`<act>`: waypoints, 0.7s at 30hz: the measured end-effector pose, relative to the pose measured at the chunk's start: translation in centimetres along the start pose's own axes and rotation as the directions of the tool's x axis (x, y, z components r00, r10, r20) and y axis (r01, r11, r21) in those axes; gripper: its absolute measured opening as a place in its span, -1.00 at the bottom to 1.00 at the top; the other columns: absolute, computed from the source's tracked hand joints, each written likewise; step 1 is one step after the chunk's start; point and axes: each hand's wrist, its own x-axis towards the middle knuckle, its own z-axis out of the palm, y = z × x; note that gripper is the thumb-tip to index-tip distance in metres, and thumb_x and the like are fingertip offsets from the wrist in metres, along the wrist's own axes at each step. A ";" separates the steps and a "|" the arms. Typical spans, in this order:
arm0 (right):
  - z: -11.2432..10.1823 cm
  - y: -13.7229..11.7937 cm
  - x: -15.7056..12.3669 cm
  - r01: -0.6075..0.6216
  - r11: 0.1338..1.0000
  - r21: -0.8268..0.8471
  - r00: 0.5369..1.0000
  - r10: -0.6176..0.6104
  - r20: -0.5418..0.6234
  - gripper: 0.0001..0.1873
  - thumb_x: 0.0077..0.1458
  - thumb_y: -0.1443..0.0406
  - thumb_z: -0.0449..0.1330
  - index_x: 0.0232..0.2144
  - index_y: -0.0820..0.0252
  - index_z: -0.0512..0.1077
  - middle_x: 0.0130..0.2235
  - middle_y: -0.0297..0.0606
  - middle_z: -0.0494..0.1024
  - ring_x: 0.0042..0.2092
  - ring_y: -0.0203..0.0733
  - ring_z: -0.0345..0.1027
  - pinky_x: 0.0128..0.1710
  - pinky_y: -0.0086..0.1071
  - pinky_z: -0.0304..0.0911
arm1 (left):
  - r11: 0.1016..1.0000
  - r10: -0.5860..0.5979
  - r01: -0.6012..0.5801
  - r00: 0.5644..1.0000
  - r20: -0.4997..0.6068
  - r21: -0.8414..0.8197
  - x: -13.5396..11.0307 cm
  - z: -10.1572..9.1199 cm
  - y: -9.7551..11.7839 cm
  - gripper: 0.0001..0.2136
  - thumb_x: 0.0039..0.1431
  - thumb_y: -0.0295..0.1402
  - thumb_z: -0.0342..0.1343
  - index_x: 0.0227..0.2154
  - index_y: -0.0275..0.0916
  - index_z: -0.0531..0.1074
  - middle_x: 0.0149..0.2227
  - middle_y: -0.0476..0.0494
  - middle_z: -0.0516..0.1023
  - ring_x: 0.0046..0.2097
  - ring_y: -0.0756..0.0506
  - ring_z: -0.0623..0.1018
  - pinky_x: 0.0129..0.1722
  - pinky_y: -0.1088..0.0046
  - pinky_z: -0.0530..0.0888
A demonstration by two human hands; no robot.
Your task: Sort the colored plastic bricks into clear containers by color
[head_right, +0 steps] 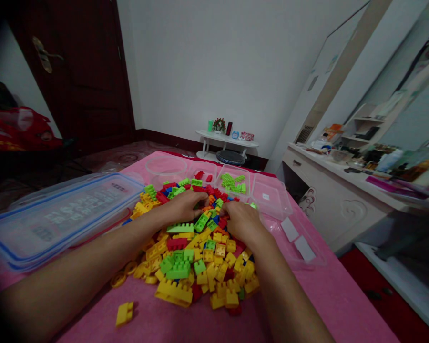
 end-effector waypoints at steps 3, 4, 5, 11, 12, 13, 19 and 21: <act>0.3 0.0 0.0 -0.010 1.000 -0.025 1.000 0.010 0.001 -0.58 -0.13 0.44 0.12 -0.20 -0.06 0.47 -0.17 -0.33 0.55 -0.13 -0.13 0.40 -0.30 -0.41 0.13 | 0.998 -0.049 0.046 0.995 -0.090 -0.033 0.1 -0.7 0.2 -0.91 -0.02 -0.41 0.05 -0.40 -0.24 0.38 -0.40 -0.07 0.50 -0.37 -0.04 0.45 -0.40 0.50 0.30; 0.4 -0.1 0.1 -0.020 0.999 -0.044 1.000 0.020 -0.003 -0.58 -0.11 0.43 0.13 -0.18 -0.06 0.47 -0.16 -0.31 0.55 -0.13 -0.11 0.40 -0.30 -0.40 0.14 | 0.996 -0.068 0.059 0.988 -0.136 -0.068 0.2 -1.0 0.2 -0.90 -0.02 -0.40 0.06 -0.39 -0.24 0.39 -0.40 -0.07 0.50 -0.35 -0.04 0.45 -0.38 0.49 0.32; 0.5 -0.2 0.1 -0.028 0.998 -0.065 1.000 0.027 -0.012 -0.60 -0.09 0.41 0.13 -0.17 -0.06 0.47 -0.16 -0.28 0.55 -0.15 -0.10 0.40 -0.31 -0.39 0.14 | 0.991 -0.088 0.068 0.980 -0.181 -0.114 0.3 -1.3 0.2 -0.89 -0.01 -0.40 0.06 -0.38 -0.25 0.39 -0.39 -0.07 0.50 -0.35 -0.04 0.46 -0.36 0.49 0.34; 0.5 -0.2 0.3 -0.057 0.997 -0.051 0.995 0.052 -0.087 -0.81 -0.03 0.33 0.11 -0.37 0.05 0.51 -0.28 -0.24 0.55 -0.21 -0.10 0.40 -0.36 -0.39 0.12 | 0.806 -0.254 0.058 0.933 -0.257 -0.589 1.3 -2.4 0.3 -0.81 -0.01 -0.33 0.11 -0.33 -0.32 0.42 -0.37 -0.10 0.52 -0.35 -0.01 0.49 -0.33 0.49 0.41; 0.3 0.0 0.3 -0.057 0.998 -0.012 0.992 0.055 -0.114 -0.84 -0.04 0.33 0.12 -0.40 0.06 0.50 -0.28 -0.25 0.55 -0.20 -0.11 0.39 -0.35 -0.39 0.12 | 0.750 -0.282 0.064 0.932 -0.230 -0.658 1.4 -2.5 0.3 -0.79 -0.02 -0.32 0.12 -0.33 -0.33 0.41 -0.39 -0.09 0.51 -0.36 0.00 0.49 -0.35 0.50 0.40; 0.2 0.3 0.4 -0.051 0.998 0.041 0.987 0.057 -0.152 -0.85 -0.05 0.33 0.13 -0.41 0.07 0.50 -0.28 -0.26 0.55 -0.19 -0.11 0.39 -0.33 -0.40 0.13 | 0.696 -0.306 0.075 0.931 -0.200 -0.714 1.4 -2.7 0.4 -0.78 -0.03 -0.30 0.14 -0.34 -0.34 0.41 -0.42 -0.08 0.50 -0.40 0.01 0.48 -0.39 0.52 0.39; -0.9 0.0 0.5 0.023 0.676 0.736 0.972 0.158 -0.175 -0.84 -0.01 0.26 0.08 -0.32 0.17 0.34 -0.53 -0.38 0.42 -0.53 -0.29 0.37 -0.52 -0.46 0.17 | 0.462 -0.417 0.152 0.907 -0.063 -0.874 1.0 -3.6 1.3 -0.71 -0.07 -0.20 0.19 -0.34 -0.33 0.42 -0.51 0.01 0.43 -0.52 0.10 0.36 -0.54 0.62 0.26; -1.2 -0.9 0.3 0.056 0.425 0.904 0.975 0.173 -0.141 -0.79 -0.02 0.23 0.10 -0.29 0.18 0.28 -0.59 -0.46 0.34 -0.62 -0.33 0.32 -0.62 -0.50 0.11 | 0.409 -0.401 0.143 0.916 -0.037 -0.901 0.9 -3.7 1.9 -0.70 -0.07 -0.18 0.19 -0.35 -0.33 0.43 -0.48 0.00 0.43 -0.50 0.11 0.35 -0.54 0.64 0.25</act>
